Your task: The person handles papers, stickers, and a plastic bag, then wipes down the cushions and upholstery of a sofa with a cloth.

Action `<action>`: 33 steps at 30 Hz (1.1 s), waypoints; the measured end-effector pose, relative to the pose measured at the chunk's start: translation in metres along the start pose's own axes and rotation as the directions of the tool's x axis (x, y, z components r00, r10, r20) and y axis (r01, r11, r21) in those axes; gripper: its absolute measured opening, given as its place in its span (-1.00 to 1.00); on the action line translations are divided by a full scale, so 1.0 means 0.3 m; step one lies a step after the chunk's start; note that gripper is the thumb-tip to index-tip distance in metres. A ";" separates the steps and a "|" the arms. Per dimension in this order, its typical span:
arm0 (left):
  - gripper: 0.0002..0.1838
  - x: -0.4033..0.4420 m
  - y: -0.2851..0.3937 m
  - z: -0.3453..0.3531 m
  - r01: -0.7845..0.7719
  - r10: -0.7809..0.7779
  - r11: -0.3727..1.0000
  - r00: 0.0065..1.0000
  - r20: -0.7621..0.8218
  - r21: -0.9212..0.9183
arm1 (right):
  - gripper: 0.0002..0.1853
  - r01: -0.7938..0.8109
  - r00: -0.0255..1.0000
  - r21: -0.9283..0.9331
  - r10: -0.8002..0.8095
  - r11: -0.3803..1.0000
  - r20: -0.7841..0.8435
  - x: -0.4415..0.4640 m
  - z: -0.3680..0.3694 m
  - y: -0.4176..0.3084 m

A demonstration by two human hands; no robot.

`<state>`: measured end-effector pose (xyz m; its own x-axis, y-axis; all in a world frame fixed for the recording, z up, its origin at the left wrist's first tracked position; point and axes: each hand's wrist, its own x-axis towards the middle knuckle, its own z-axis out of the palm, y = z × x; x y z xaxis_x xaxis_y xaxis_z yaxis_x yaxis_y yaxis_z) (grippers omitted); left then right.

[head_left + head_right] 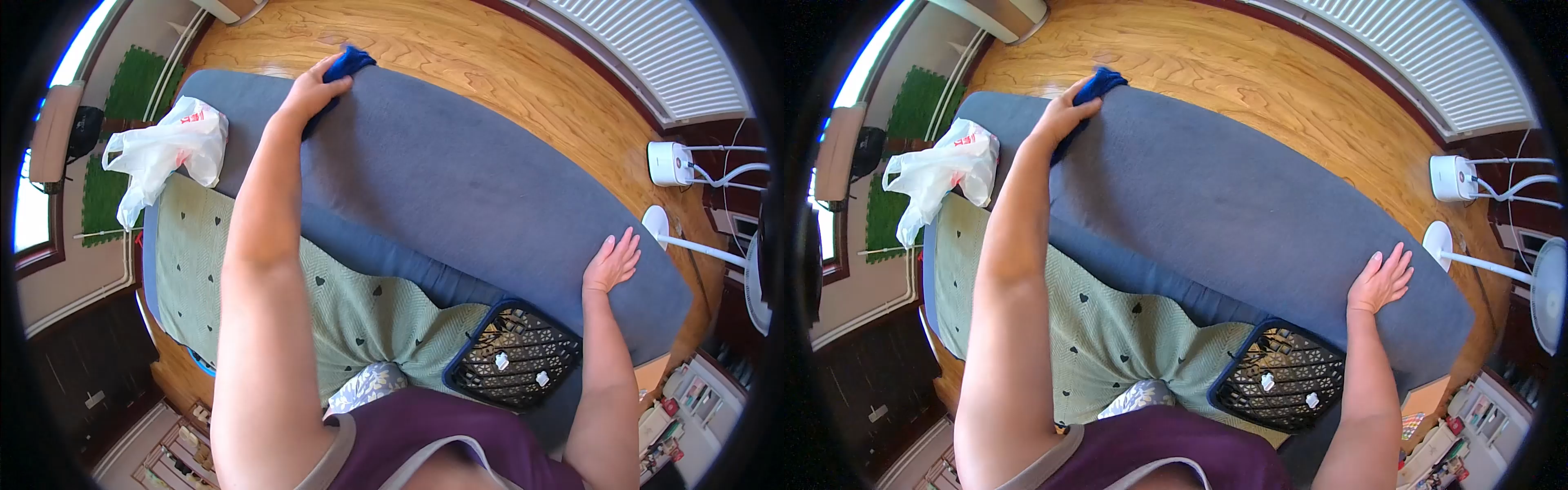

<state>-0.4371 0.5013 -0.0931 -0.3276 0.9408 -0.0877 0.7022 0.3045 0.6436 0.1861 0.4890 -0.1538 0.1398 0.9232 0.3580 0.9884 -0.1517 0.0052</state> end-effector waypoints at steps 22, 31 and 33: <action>-0.65 -0.107 -0.003 0.035 0.133 -0.186 0.963 0.958 -0.219 -0.236 | -0.41 -0.014 1.000 -0.046 0.013 0.999 -0.023 0.002 0.009 -0.009; -0.64 -0.578 0.698 0.567 -0.704 0.704 0.626 0.695 0.144 0.335 | -0.42 -0.002 0.999 -0.024 0.002 1.000 -0.035 0.003 -0.013 -0.017; -0.65 -0.572 0.658 0.523 -0.727 0.695 0.669 0.686 0.213 0.157 | -0.41 -0.016 1.000 -0.031 0.015 0.999 -0.026 0.005 0.000 -0.011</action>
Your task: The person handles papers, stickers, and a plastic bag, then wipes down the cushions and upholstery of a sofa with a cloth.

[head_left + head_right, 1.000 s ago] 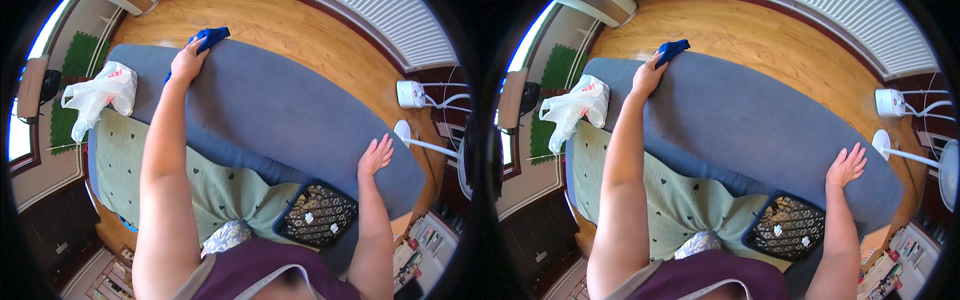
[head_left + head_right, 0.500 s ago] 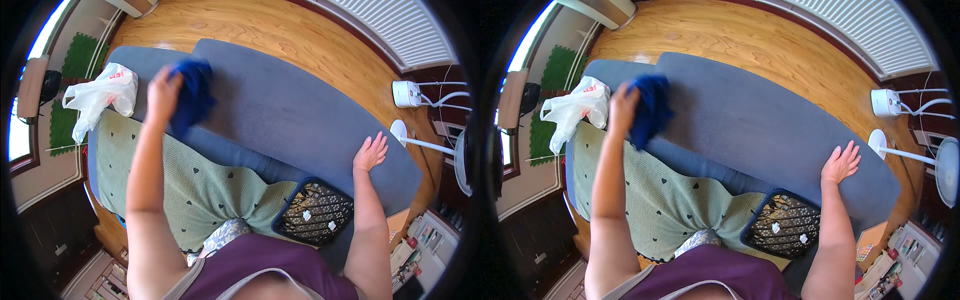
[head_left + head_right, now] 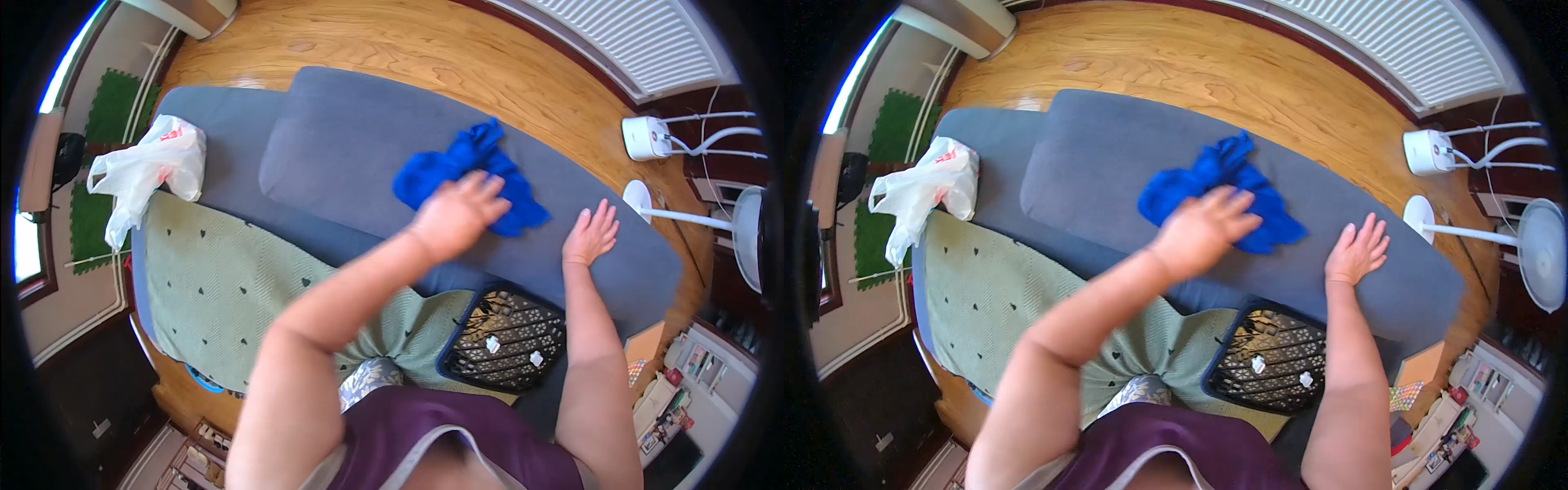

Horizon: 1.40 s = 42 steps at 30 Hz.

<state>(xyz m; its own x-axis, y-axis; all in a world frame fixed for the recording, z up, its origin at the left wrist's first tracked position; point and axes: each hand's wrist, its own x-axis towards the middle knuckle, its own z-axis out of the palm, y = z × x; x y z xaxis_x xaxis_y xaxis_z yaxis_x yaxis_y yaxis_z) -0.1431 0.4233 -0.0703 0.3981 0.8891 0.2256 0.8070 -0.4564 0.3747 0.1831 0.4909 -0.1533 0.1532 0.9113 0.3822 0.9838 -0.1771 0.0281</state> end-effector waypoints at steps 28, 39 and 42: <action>-0.77 0.435 -0.063 0.170 0.381 -0.403 0.895 0.914 0.052 0.232 | -0.43 -0.036 0.998 0.106 0.031 0.994 0.046 -0.012 -0.055 -0.027; -0.63 0.054 -0.774 -0.309 0.834 -0.810 0.531 0.552 0.197 -0.150 | -0.48 0.033 0.997 0.114 -0.025 0.993 -0.075 -0.002 -0.002 0.008; -0.60 -0.100 -0.882 -0.278 0.591 -0.720 0.588 0.694 -0.024 -0.552 | -0.48 0.063 0.992 0.108 -0.050 0.992 -0.119 -0.003 -0.004 -0.003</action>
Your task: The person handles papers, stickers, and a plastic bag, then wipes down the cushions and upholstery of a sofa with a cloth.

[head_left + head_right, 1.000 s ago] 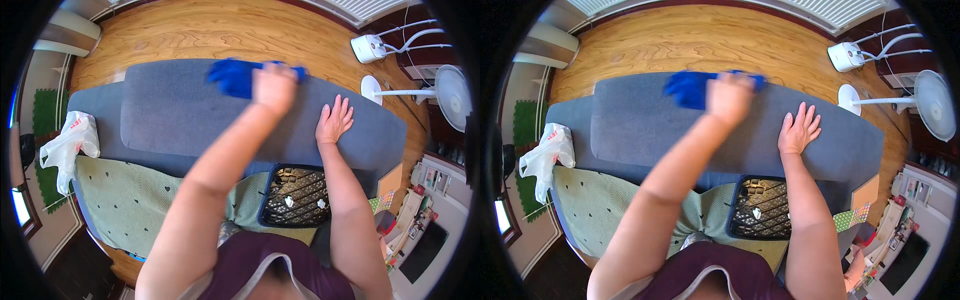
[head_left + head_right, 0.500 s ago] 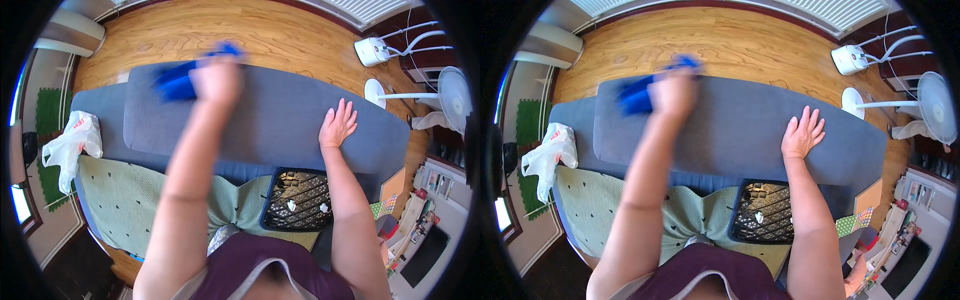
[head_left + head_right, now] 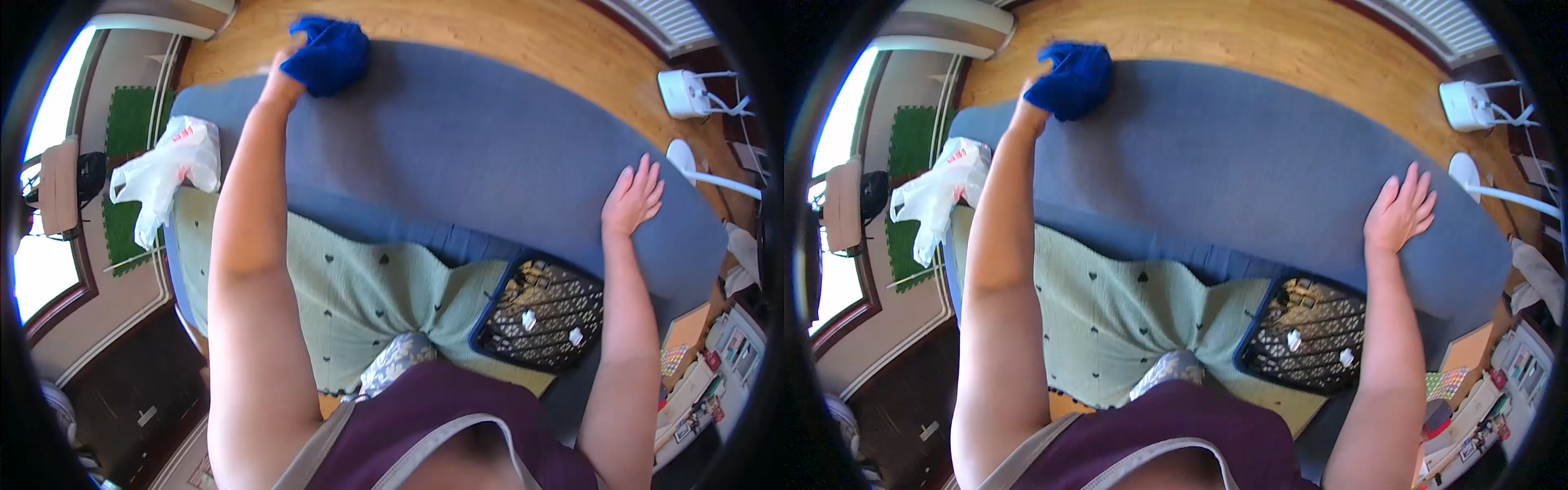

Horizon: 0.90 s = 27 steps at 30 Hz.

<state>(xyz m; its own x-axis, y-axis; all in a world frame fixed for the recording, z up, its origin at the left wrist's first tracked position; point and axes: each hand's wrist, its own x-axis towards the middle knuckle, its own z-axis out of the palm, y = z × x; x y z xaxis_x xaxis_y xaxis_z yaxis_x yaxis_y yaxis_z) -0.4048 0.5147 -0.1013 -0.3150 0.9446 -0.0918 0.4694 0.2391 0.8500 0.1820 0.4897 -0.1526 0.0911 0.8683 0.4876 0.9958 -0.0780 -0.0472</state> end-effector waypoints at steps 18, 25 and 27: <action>-0.59 -0.649 -0.101 0.011 -0.563 0.589 0.534 0.783 0.200 0.631 | -0.23 0.070 0.892 0.287 -0.189 0.955 0.410 -0.165 -0.168 0.057; -0.69 -0.517 -0.163 -0.242 -0.031 -0.063 0.939 0.964 -0.259 -0.344 | -0.54 -0.317 0.839 0.585 -0.067 0.747 0.540 -0.647 -0.873 0.215; -0.54 -0.461 -0.206 -0.223 0.032 -0.038 0.999 0.950 -0.309 -0.025 | -0.63 -0.453 0.872 0.530 0.233 0.717 0.430 -0.844 -0.963 0.370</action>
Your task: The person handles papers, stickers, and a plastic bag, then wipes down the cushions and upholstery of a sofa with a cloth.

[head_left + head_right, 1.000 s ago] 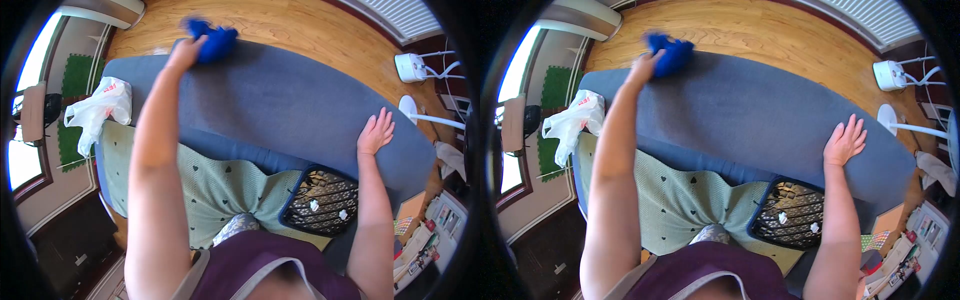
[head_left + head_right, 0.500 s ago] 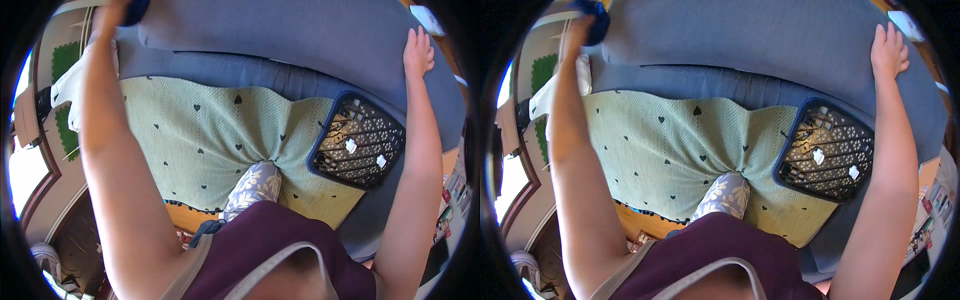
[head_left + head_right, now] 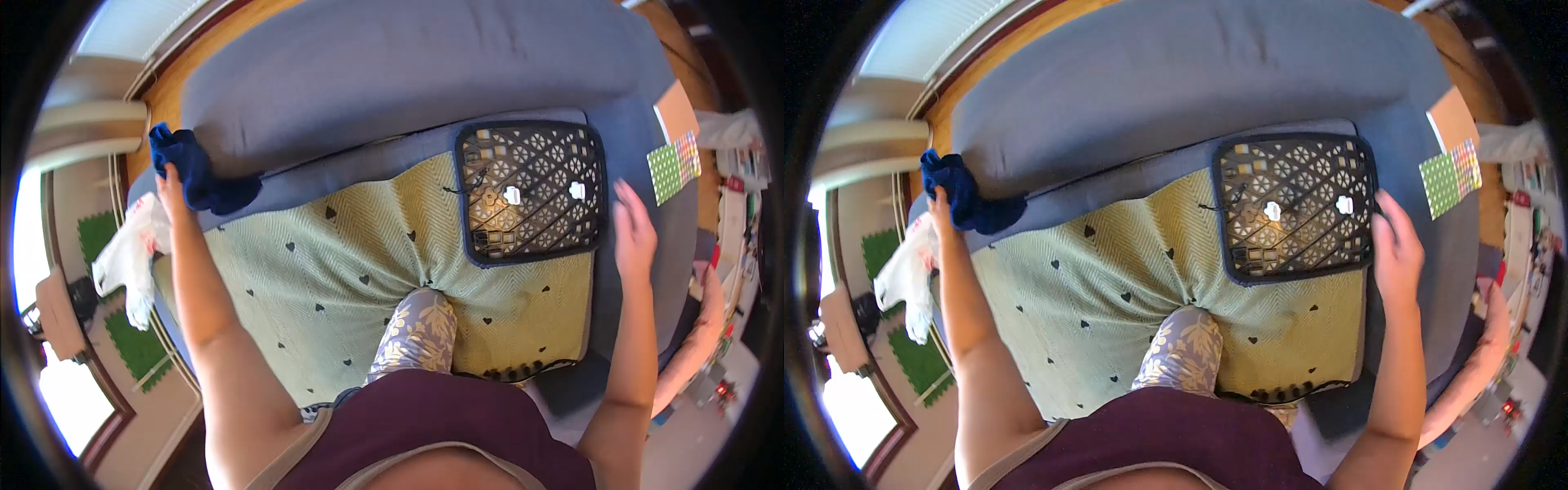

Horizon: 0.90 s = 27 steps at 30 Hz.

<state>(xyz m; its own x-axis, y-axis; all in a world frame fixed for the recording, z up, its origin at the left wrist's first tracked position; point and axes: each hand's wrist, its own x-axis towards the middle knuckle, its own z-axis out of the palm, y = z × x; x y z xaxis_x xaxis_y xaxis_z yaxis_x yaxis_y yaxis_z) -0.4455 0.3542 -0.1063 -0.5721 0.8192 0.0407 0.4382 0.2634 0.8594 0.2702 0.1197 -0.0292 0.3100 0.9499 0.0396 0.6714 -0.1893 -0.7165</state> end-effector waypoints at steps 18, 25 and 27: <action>-0.60 -1.106 0.699 1.301 -0.931 0.730 -0.348 -0.194 0.656 0.112 | -0.68 -0.176 0.901 -0.556 -0.095 0.813 -0.423 -0.596 0.392 0.862; -0.60 -0.548 0.374 0.545 -0.952 0.715 0.030 0.232 0.659 0.303 | -0.66 -0.184 0.894 -0.576 -0.108 0.797 -0.435 -0.620 0.430 0.917; -0.71 -0.351 0.249 0.339 -0.908 0.765 -0.005 0.266 0.586 0.418 | -0.65 -0.178 0.888 -0.561 -0.114 0.808 -0.446 -0.619 0.430 0.909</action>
<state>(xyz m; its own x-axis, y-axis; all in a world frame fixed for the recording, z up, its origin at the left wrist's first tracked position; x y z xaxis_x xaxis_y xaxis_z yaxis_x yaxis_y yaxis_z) -0.2820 0.3393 -0.0981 0.5895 0.7183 0.3695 0.8076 -0.5321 -0.2543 0.3088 -0.0760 -0.3219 0.4990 0.7541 0.4269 0.8652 -0.4619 -0.1953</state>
